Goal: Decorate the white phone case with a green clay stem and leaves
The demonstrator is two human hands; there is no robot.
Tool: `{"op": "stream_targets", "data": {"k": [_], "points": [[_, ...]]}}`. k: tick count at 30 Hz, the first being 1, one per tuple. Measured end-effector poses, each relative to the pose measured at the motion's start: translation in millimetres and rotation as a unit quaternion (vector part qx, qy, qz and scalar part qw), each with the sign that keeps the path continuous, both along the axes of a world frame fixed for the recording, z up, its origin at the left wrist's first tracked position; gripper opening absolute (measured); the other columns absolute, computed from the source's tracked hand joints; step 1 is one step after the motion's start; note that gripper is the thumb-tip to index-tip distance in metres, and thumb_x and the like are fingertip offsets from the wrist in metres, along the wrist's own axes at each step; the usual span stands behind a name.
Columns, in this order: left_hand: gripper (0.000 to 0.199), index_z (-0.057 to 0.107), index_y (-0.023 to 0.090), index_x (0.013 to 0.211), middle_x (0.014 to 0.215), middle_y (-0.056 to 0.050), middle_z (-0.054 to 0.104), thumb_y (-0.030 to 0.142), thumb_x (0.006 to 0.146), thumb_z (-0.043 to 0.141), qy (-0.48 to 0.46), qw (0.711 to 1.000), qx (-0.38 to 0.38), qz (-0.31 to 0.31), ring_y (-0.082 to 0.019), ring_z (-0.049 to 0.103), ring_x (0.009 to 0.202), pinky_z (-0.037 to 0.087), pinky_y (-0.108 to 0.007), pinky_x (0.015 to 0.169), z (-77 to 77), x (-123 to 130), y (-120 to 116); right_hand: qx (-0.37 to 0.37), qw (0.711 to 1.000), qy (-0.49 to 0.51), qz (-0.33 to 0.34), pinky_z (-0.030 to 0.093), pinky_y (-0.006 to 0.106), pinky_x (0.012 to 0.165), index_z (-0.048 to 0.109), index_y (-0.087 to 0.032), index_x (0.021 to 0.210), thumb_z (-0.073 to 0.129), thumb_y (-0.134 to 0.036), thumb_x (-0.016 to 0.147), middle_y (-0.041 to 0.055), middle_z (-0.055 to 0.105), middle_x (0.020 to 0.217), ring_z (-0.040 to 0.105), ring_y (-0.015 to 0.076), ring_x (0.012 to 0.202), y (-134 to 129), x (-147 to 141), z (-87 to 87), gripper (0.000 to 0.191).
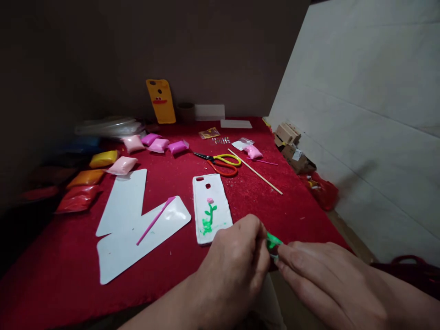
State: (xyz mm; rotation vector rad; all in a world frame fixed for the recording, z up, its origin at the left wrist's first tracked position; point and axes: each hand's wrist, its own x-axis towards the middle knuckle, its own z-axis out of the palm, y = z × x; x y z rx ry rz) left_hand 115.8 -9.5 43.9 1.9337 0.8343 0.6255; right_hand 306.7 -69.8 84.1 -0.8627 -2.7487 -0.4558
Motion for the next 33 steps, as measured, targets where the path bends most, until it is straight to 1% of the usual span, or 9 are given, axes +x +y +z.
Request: {"op": "stream_targets", "data": {"k": [5, 7, 11, 14, 17, 20, 25, 29, 33], "points": [[0.012, 0.047, 0.019, 0.076, 0.064, 0.005, 0.050, 0.017, 0.087, 0.044, -0.005, 0.999, -0.038, 0.001, -0.008, 0.043, 0.056, 0.033, -0.021, 0.052, -0.2, 3, 6, -0.005, 0.996, 0.084, -0.026, 0.053, 0.028, 0.066, 0.062, -0.012, 0.097, 0.022, -0.012, 0.099, 0.0073, 0.072, 0.091, 0.067, 0.0180, 0.081, -3, 3, -15.7, 0.040], [0.013, 0.047, 0.019, 0.074, 0.062, 0.006, 0.049, 0.015, 0.086, 0.045, -0.005, 0.999, -0.044, 0.003, -0.008, 0.042, 0.055, 0.032, -0.021, 0.052, -0.8, 5, 6, -0.041, 0.990, 0.124, -0.053, 0.052, 0.027, 0.069, 0.060, -0.012, 0.104, 0.026, -0.013, 0.099, 0.0075, 0.070, 0.095, 0.066, 0.0176, 0.085, -4, 4, -24.4, 0.035], [0.012, 0.049, 0.019, 0.075, 0.063, 0.006, 0.050, 0.016, 0.086, 0.045, -0.009, 0.999, -0.046, 0.001, -0.008, 0.043, 0.056, 0.032, -0.021, 0.051, -2.8, 7, 5, -0.163, 0.952, 0.243, -0.095, 0.052, 0.025, 0.073, 0.057, -0.016, 0.111, 0.040, -0.012, 0.096, 0.0060, 0.066, 0.095, 0.063, 0.0146, 0.087, -6, 1, -34.7, 0.023], [0.011, 0.050, 0.019, 0.077, 0.063, 0.006, 0.049, 0.015, 0.086, 0.045, -0.012, 0.999, -0.042, -0.002, -0.008, 0.043, 0.056, 0.031, -0.021, 0.052, -4.4, 9, 4, -0.189, 0.919, 0.319, -0.136, 0.051, 0.022, 0.067, 0.059, -0.017, 0.107, 0.047, -0.009, 0.093, 0.0041, 0.062, 0.088, 0.060, 0.0116, 0.077, -5, -5, -36.1, 0.020], [0.010, 0.050, 0.019, 0.077, 0.064, 0.006, 0.049, 0.015, 0.086, 0.045, -0.012, 0.999, -0.041, -0.001, -0.008, 0.043, 0.057, 0.031, -0.021, 0.053, -4.8, 10, 4, -0.175, 0.907, 0.343, -0.168, 0.049, 0.020, 0.061, 0.061, -0.018, 0.103, 0.049, -0.009, 0.093, 0.0028, 0.057, 0.083, 0.057, 0.0103, 0.071, -2, -10, -35.5, 0.018], [0.011, 0.050, 0.019, 0.077, 0.062, 0.007, 0.047, 0.016, 0.087, 0.045, -0.010, 0.999, -0.053, -0.006, -0.007, 0.042, 0.055, 0.031, -0.020, 0.051, -4.2, 10, 4, -0.166, 0.893, 0.373, -0.187, 0.049, 0.020, 0.061, 0.064, -0.019, 0.098, 0.052, -0.009, 0.091, 0.0031, 0.053, 0.085, 0.057, 0.0108, 0.074, 1, -14, -34.0, 0.017], [0.012, 0.050, 0.018, 0.076, 0.062, 0.006, 0.048, 0.016, 0.086, 0.045, -0.009, 0.998, -0.065, -0.013, -0.007, 0.042, 0.055, 0.031, -0.020, 0.050, -3.2, 11, 4, -0.196, 0.859, 0.417, -0.221, 0.048, 0.020, 0.061, 0.064, -0.017, 0.081, 0.062, -0.007, 0.082, 0.0013, 0.054, 0.081, 0.057, 0.0105, 0.072, 6, -16, -30.3, 0.010], [0.012, 0.051, 0.018, 0.075, 0.063, 0.006, 0.049, 0.017, 0.087, 0.046, -0.010, 0.997, -0.069, -0.014, -0.008, 0.042, 0.055, 0.031, -0.020, 0.051, -2.5, 12, 4, -0.215, 0.854, 0.418, -0.224, 0.047, 0.020, 0.062, 0.062, -0.017, 0.078, 0.062, -0.005, 0.081, 0.0004, 0.056, 0.080, 0.057, 0.0103, 0.072, 6, -16, -30.2, 0.012], [0.012, 0.051, 0.018, 0.075, 0.061, 0.006, 0.048, 0.015, 0.085, 0.046, -0.011, 0.997, -0.077, -0.008, -0.007, 0.041, 0.054, 0.031, -0.020, 0.051, -1.3, 12, 6, -0.232, 0.857, 0.410, -0.209, 0.046, 0.019, 0.066, 0.063, -0.017, 0.085, 0.056, -0.005, 0.087, 0.0010, 0.057, 0.084, 0.057, 0.0095, 0.076, 5, -12, -31.3, 0.014]]}}
